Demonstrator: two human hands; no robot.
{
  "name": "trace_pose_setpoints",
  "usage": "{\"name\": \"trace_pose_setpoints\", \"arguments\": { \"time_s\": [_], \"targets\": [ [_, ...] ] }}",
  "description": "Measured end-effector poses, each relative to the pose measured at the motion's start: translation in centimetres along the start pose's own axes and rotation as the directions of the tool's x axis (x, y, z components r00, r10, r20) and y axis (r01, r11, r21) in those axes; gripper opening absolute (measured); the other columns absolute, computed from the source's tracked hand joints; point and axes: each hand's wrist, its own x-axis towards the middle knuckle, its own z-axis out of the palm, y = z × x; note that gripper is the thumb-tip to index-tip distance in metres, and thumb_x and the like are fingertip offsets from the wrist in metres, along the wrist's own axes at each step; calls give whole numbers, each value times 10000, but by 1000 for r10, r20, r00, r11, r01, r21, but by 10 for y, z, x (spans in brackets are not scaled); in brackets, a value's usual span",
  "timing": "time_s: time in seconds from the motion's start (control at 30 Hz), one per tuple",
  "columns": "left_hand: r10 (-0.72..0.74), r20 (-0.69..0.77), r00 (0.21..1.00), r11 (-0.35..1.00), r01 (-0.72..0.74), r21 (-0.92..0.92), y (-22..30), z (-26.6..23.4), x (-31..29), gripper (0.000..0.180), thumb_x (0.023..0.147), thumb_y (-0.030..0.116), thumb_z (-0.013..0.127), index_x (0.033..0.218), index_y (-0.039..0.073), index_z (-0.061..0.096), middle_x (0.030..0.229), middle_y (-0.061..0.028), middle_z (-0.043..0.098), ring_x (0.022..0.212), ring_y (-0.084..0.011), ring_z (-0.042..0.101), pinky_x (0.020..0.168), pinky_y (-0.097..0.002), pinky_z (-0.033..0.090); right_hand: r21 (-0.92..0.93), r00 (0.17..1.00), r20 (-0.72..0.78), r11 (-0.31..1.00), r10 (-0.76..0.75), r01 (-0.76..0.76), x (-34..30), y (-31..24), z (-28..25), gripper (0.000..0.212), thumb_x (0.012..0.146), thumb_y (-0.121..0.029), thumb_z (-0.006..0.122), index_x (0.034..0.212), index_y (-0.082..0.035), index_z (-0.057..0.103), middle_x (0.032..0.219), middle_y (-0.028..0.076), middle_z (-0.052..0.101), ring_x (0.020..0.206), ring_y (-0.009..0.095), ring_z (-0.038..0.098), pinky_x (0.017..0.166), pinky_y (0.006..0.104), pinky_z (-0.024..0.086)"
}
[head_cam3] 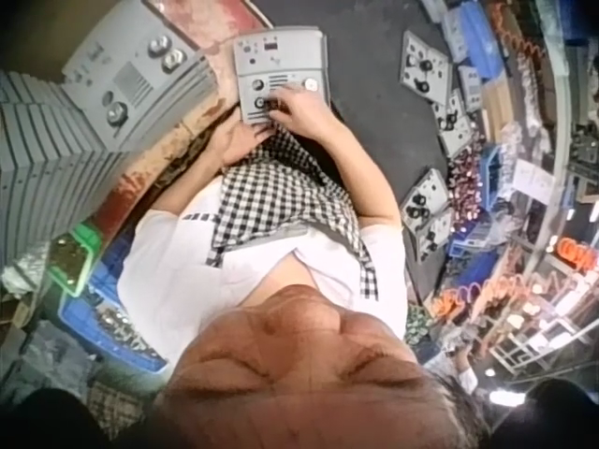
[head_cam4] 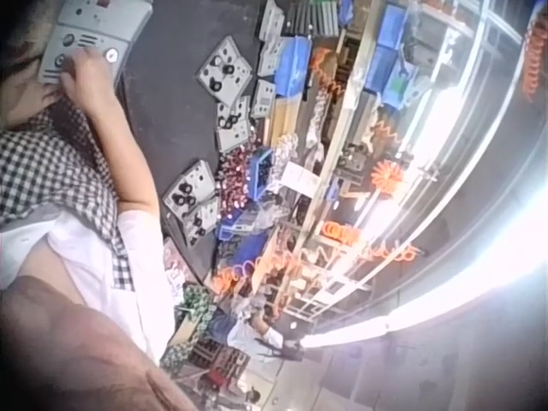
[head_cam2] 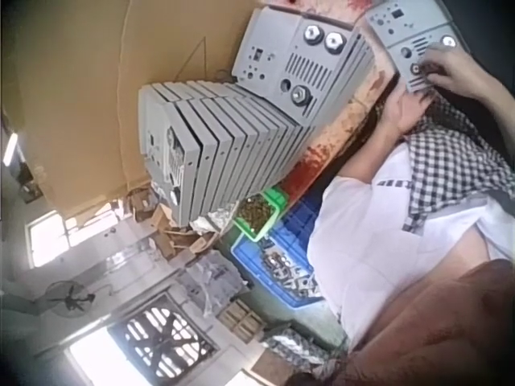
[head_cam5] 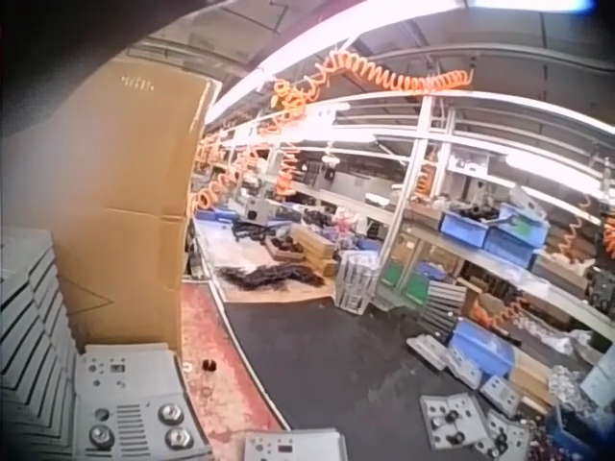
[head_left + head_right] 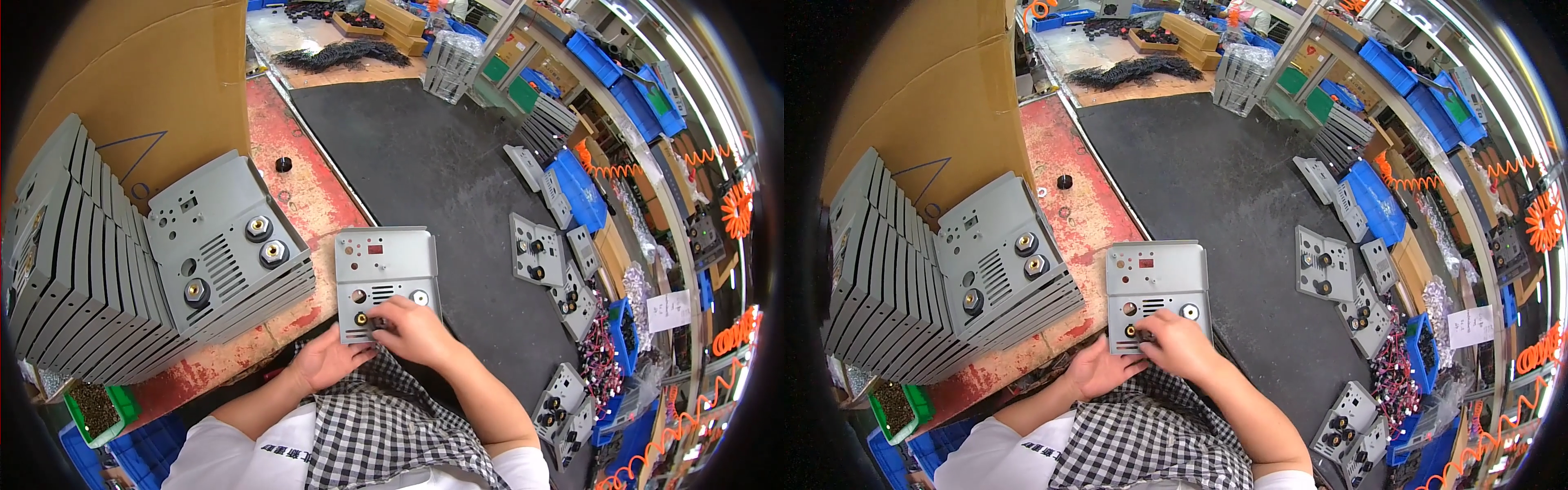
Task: The person assembles electronic components and knobs into a grey metal electronics chassis by hand.
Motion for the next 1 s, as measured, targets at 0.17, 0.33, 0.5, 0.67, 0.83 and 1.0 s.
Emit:
{"name": "trace_pose_setpoints", "arguments": {
  "time_s": [0.17,0.33,0.5,0.67,0.83,1.0],
  "targets": [
    [37,-124,992,966,-4,257,-5,0,1,426,835,65,526,1252,89,440,1222,-49,504,1134,-176,480,1021,-358,357,-387,983,45,904,-180,183,12,-25,18,189,740,-166,651,881,-55,592,858,117,584,715,262,636,626,378,527],
    [46,-38,998,981,-38,189,-4,-1,-2,396,806,23,513,1197,76,472,1130,-45,546,1098,-173,506,1013,-350,371,-412,996,74,907,-57,83,14,-33,7,160,710,-175,626,753,-30,575,709,98,556,721,271,620,625,373,525],
    [24,-65,998,974,-8,228,-4,7,-3,387,789,32,527,1173,63,488,1101,-52,557,1079,-195,520,1012,-372,375,-349,968,-75,916,-240,200,3,-14,14,141,708,-171,633,784,-57,599,766,68,557,744,245,595,634,345,508],
    [-16,-44,999,973,26,230,-3,7,0,401,803,-2,500,1201,37,474,1140,-72,563,1117,-195,522,1034,-383,377,-303,971,8,925,-239,230,-1,-17,4,153,707,-132,619,854,-92,621,833,41,556,809,220,580,667,323,501],
    [-23,-73,997,976,38,216,-4,6,-2,405,799,-19,500,1200,31,473,1132,-74,568,1115,-197,529,1032,-388,383,-457,963,41,852,-267,256,-4,-22,4,150,694,-160,634,824,-87,617,780,48,575,732,216,600,600,330,502],
    [-48,21,999,977,42,210,-7,7,-1,409,797,-48,499,1198,29,478,1139,-75,566,1101,-194,540,1030,-383,391,-496,976,-71,856,-207,146,0,-15,4,197,678,-257,687,729,-82,611,661,54,563,620,215,600,516,343,489]
  ]
}}
